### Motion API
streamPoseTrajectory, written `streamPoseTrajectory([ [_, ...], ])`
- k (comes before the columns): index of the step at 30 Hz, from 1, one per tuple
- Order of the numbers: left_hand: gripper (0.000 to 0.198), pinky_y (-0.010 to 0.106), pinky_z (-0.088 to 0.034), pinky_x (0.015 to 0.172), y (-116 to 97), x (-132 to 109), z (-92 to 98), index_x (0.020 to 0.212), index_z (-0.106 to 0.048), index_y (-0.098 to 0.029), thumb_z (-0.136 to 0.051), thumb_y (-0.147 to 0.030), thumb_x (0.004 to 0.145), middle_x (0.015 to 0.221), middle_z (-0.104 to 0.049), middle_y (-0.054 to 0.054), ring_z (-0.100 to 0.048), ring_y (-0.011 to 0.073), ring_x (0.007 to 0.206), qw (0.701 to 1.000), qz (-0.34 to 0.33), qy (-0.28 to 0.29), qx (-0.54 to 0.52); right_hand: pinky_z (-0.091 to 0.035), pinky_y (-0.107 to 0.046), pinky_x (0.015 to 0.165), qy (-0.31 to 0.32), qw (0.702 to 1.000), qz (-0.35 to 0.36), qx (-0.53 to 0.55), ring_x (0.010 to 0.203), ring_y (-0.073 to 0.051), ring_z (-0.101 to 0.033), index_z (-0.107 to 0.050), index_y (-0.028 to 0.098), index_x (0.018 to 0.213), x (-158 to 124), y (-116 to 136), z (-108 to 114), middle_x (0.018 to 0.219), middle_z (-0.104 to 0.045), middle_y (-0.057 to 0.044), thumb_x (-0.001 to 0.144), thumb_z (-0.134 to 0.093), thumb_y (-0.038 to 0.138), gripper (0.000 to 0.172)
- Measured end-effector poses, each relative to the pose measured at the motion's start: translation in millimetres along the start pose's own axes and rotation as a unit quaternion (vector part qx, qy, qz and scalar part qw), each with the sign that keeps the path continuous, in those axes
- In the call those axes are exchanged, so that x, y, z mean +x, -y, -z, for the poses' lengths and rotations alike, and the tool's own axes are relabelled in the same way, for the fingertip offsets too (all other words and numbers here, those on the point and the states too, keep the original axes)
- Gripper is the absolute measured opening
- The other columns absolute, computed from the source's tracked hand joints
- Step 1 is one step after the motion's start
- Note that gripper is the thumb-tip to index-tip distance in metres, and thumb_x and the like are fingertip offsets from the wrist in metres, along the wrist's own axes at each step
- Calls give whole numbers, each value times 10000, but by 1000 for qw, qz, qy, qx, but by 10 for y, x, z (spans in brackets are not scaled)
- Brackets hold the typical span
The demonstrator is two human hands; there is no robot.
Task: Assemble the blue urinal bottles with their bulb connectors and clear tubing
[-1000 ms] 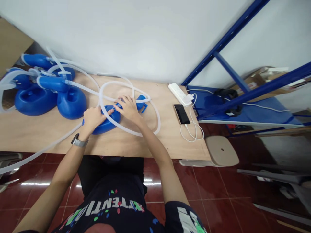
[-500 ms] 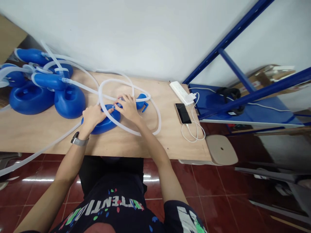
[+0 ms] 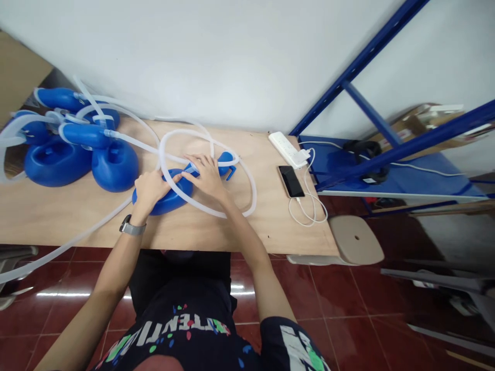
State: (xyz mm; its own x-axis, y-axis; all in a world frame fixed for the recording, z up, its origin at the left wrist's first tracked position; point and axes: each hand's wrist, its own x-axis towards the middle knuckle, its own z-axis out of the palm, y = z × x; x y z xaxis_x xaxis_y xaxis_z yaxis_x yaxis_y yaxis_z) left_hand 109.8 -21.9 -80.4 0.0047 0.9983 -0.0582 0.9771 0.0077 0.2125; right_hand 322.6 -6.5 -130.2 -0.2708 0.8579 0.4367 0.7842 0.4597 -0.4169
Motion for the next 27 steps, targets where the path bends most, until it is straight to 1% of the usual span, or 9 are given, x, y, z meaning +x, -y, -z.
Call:
streamPoseTrajectory([
  [3,931,519,-569,877,56,1,-21,1228,-850,-182,-416,-951,930,1096,-813,269,-765,513,1087,1000,-24,-8,-1,-321,-608,1303,-99,994,-31,-19,1592,-379,-375,-548,308,1615,-225,-460,87,1695,-459,-132,1053,-611,611,642],
  [6,936,525,-565,880,108,21,-36,1230,-850,-175,-410,-948,936,1083,-811,277,-762,516,1089,999,-48,-11,1,-301,-693,1294,-173,963,-202,-51,1597,-411,-360,-439,257,1675,-490,-1079,192,1711,-419,-198,1060,-538,637,730],
  [9,930,516,-564,871,142,53,-44,1202,-855,-158,-459,-950,917,1091,-811,284,-763,514,1082,999,-51,-6,0,-336,-725,1246,-86,931,-345,-86,1541,-470,-404,-444,144,1655,-752,-1518,263,1651,-488,-285,1016,-604,531,763],
  [12,870,508,-562,870,161,72,-57,1220,-855,-188,-541,-930,893,1101,-817,261,-765,505,1080,999,-49,-5,-19,-440,-609,1196,-18,933,-349,-88,1383,-411,-546,-615,117,1497,-977,-1652,333,1436,-663,-261,1009,-525,306,531],
  [16,772,499,-549,871,183,69,-99,1217,-859,-232,-563,-879,918,1078,-826,229,-768,492,1086,997,-61,-23,-35,-528,-531,1085,-44,927,-360,-98,1209,-363,-633,-683,134,1388,-1231,-1697,582,1334,-660,-237,926,-463,146,513],
  [18,763,488,-543,855,194,67,-126,1172,-862,-229,-556,-881,921,1051,-827,226,-770,487,1067,997,-62,-34,-29,-537,-534,1070,-92,916,-378,-100,1162,-347,-653,-666,155,1430,-1347,-1771,770,1354,-621,-219,904,-482,143,557],
  [22,720,451,-533,825,217,55,-180,1124,-830,-233,-592,-877,909,1008,-831,190,-775,456,1022,995,-63,-68,-42,-565,-526,1061,-254,881,-398,-42,1112,-299,-671,-690,179,1381,-1524,-1930,1163,1271,-627,-151,917,-530,191,491],
  [25,586,415,-536,848,240,30,-225,1183,-788,-255,-682,-766,915,1091,-835,132,-774,400,1050,985,-92,-108,-93,-613,-414,837,-378,824,-422,32,836,-203,-659,-642,166,1434,-1582,-1957,1466,1196,-656,-103,939,-600,239,502],
  [27,463,398,-544,885,262,19,-255,1216,-765,-258,-701,-624,940,1152,-826,97,-769,353,1085,972,-128,-138,-137,-553,-327,685,-453,777,-432,68,668,-134,-565,-609,128,1453,-1596,-1952,1691,1125,-676,-83,949,-629,218,512],
])
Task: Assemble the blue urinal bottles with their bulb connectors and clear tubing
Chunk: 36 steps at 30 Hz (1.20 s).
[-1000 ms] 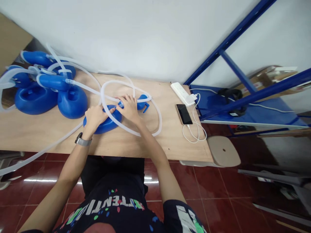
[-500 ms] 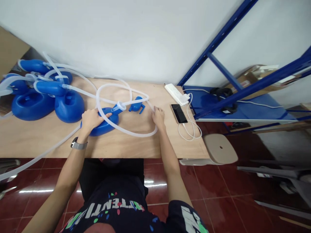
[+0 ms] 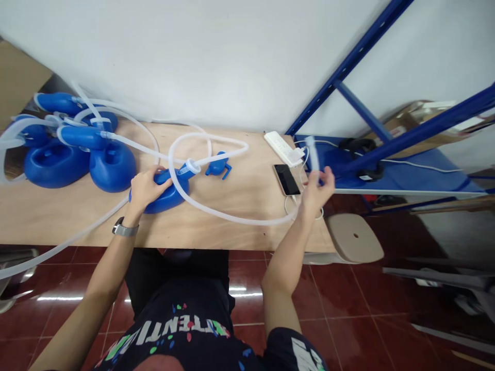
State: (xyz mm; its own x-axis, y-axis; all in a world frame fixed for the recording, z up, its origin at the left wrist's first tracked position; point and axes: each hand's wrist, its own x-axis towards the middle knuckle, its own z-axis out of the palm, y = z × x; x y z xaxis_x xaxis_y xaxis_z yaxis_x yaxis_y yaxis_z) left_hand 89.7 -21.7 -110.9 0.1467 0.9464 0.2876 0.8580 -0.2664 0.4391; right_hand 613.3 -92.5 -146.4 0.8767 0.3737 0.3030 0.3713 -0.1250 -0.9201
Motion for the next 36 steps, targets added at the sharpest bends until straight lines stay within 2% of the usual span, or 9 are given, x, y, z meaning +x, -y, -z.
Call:
streamPoseTrajectory([
  [6,241,429,-560,934,131,-4,-69,1077,-753,-198,-616,-364,969,1077,-786,122,-748,292,1021,984,-71,-152,-66,-364,-216,517,-165,979,-66,98,656,-111,-525,-590,248,1288,466,283,475,1002,-611,-2,1010,-441,97,349],
  [9,158,494,-534,925,173,-109,-178,1001,-767,-214,-648,-304,949,1049,-781,148,-739,326,1048,964,-130,-231,-14,-449,-216,576,-137,976,-79,151,649,-88,-540,-578,286,1206,534,367,633,977,-558,20,1044,-380,116,307],
  [13,93,391,-489,701,-64,-472,-451,952,-766,-252,-683,-240,910,868,-756,100,-735,270,837,923,-345,-165,-37,-525,-308,599,-27,990,-77,116,584,-108,-510,-587,287,1040,349,391,637,845,-561,22,1014,-594,272,31],
  [15,121,354,-467,646,-353,-621,-590,969,-763,-253,-647,-227,943,825,-748,84,-718,242,760,903,-414,-93,-62,-502,-341,564,27,994,-64,81,558,-127,-489,-584,287,966,184,338,580,759,-537,29,972,-695,384,148],
  [18,261,380,-537,731,-885,-557,-746,1147,-767,-214,-529,-276,1061,877,-758,115,-747,269,829,944,-324,40,-49,-510,-341,592,126,990,-17,57,564,-138,-496,-596,269,937,-109,193,465,696,-523,45,951,-700,521,274],
  [23,610,540,-445,1238,-1466,239,-994,1593,-500,-57,-597,-363,1075,1581,-566,320,-547,432,1498,986,-110,123,-13,-588,-366,716,218,975,14,34,683,-184,-632,-620,260,1059,-616,-1,214,828,-671,-10,952,-638,644,399],
  [26,735,578,-271,1352,-1547,655,-1170,1659,-401,-26,-633,-410,1077,1668,-466,353,-432,455,1600,986,-71,150,-19,-593,-397,785,284,954,96,-4,758,-214,-658,-643,239,1285,-817,-12,101,890,-694,-33,1030,-516,620,476],
  [31,769,540,-423,1250,-1503,855,-1343,1742,-276,-75,-607,-284,1080,1783,-258,363,-549,462,1517,976,-81,201,-15,-564,-450,936,320,920,215,-75,901,-257,-710,-696,207,1342,-945,46,18,1053,-779,-104,1108,-414,581,524],
  [36,1016,498,-489,1194,-1527,829,-1262,1770,-224,-92,-775,-330,950,1597,-560,309,-619,453,1438,972,-54,221,-60,-359,-613,1237,272,895,316,-160,1051,-301,-739,-727,236,1191,-967,76,-103,1149,-825,-120,1127,-456,561,428],
])
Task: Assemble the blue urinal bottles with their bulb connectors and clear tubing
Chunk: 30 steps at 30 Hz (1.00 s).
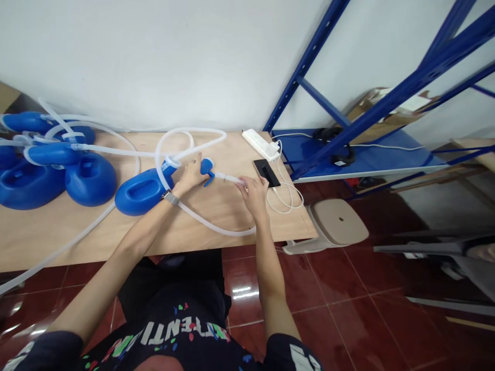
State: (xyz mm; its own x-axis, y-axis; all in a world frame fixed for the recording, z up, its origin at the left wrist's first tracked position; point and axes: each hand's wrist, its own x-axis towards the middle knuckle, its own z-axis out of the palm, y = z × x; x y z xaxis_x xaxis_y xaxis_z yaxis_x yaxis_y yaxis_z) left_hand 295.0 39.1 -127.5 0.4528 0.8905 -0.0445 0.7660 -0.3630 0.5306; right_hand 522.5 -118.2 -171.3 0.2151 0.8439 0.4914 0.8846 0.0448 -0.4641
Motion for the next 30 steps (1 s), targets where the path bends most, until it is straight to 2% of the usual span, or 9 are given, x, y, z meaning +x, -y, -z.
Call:
streamPoseTrajectory([
  [3,1203,452,-587,1049,-67,-192,131,1784,-160,-85,-849,-369,839,1498,-645,268,-719,398,1266,991,26,17,-133,-305,-627,1289,-29,999,39,-13,1124,-309,-732,-723,237,1188,77,16,-21,1169,-819,-126,1153,-400,512,426],
  [6,1178,406,-636,795,-17,-617,303,1801,-153,-177,-783,-361,824,1425,-687,185,-771,300,987,954,7,62,-294,-451,-578,1164,-38,998,55,5,1141,-324,-720,-702,233,1344,150,46,18,1212,-789,-152,1165,-309,501,507],
  [7,1171,384,-634,766,43,-795,364,1793,-212,-209,-797,-347,788,1421,-680,167,-765,280,974,941,-19,51,-334,-496,-551,1086,-33,998,59,8,1120,-326,-719,-690,235,1393,171,64,35,1204,-781,-155,1168,-278,501,540],
  [10,1107,364,-640,849,322,-1292,543,1709,-412,-317,-893,-387,714,1382,-684,107,-748,287,1106,896,-131,-19,-425,-504,-487,964,-5,995,98,-1,1008,-305,-717,-710,248,1408,229,157,56,1107,-774,-129,1167,-315,530,542],
  [13,903,347,-622,883,620,-1569,698,1469,-572,-365,-986,-433,669,1289,-690,56,-735,267,1102,834,-150,-189,-496,-465,-467,987,28,986,165,-10,986,-280,-718,-758,267,1295,290,322,-5,1057,-791,-93,1152,-467,526,415],
  [16,713,292,-576,845,819,-1637,803,1185,-544,-310,-1010,-463,668,1063,-642,-7,-687,178,930,769,-91,-380,-506,-476,-455,980,41,973,227,23,1020,-276,-731,-743,258,1252,331,554,-104,1107,-814,-98,1168,-472,419,327],
  [18,704,269,-547,801,895,-1646,832,1063,-478,-278,-1002,-527,663,980,-583,-28,-629,142,844,753,-43,-435,-493,-504,-447,955,45,964,258,45,1060,-281,-735,-719,245,1294,334,725,-148,1173,-813,-119,1173,-441,350,321],
  [23,694,247,-466,688,960,-1728,741,921,-394,-257,-925,-649,707,845,-439,-52,-497,115,721,744,6,-435,-507,-529,-432,902,52,948,312,18,1051,-280,-715,-681,264,1455,312,1078,-116,1158,-770,-119,1157,-439,276,385],
  [30,693,277,-534,803,945,-1879,596,1241,-520,-318,-876,-674,764,1081,-566,5,-633,170,916,729,-18,-455,-511,-526,-405,837,69,922,381,-14,970,-263,-695,-646,307,1547,345,1297,-50,1074,-742,-89,1152,-487,295,426],
])
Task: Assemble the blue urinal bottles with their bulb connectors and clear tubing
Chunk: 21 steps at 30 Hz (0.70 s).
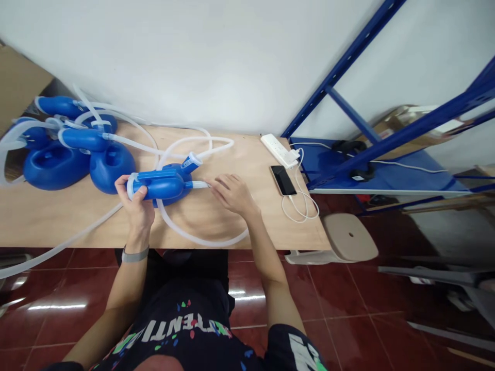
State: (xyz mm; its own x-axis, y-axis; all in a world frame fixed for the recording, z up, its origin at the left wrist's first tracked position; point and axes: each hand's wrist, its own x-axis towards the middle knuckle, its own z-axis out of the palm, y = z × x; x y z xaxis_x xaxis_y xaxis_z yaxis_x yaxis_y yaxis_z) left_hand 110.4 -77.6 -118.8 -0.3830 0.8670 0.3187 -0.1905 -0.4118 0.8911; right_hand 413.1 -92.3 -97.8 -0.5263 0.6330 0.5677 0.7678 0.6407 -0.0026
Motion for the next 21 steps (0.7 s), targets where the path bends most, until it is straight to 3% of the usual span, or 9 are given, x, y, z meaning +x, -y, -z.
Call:
streamPoseTrajectory([
  [5,643,346,-583,876,-34,-27,92,1270,-623,-312,-858,-679,797,1169,-642,46,-684,239,1024,997,5,81,-13,-524,-364,763,-5,1000,12,-3,841,-231,-686,-704,301,1490,71,64,11,958,-737,-61,1170,-493,398,395],
  [11,566,455,-560,1073,-100,-72,263,1198,-579,-297,-806,-702,875,1274,-677,79,-682,300,1224,986,-9,163,14,-553,-353,761,-5,1000,13,14,817,-221,-722,-792,258,1312,132,180,196,960,-795,-62,1160,-519,462,373],
  [17,524,431,-561,1019,-248,-146,291,1233,-579,-289,-840,-600,903,1211,-669,59,-691,257,1110,978,-88,186,24,-587,-372,782,3,999,25,31,876,-239,-776,-785,238,1301,136,311,299,1109,-851,-95,1157,-508,357,334],
  [21,540,424,-556,1011,-176,-190,248,1255,-572,-279,-820,-620,916,1212,-668,62,-695,251,1105,980,-105,168,3,-590,-341,790,-43,997,45,41,885,-220,-789,-756,211,1328,175,345,330,1136,-856,-98,1132,-589,289,269],
])
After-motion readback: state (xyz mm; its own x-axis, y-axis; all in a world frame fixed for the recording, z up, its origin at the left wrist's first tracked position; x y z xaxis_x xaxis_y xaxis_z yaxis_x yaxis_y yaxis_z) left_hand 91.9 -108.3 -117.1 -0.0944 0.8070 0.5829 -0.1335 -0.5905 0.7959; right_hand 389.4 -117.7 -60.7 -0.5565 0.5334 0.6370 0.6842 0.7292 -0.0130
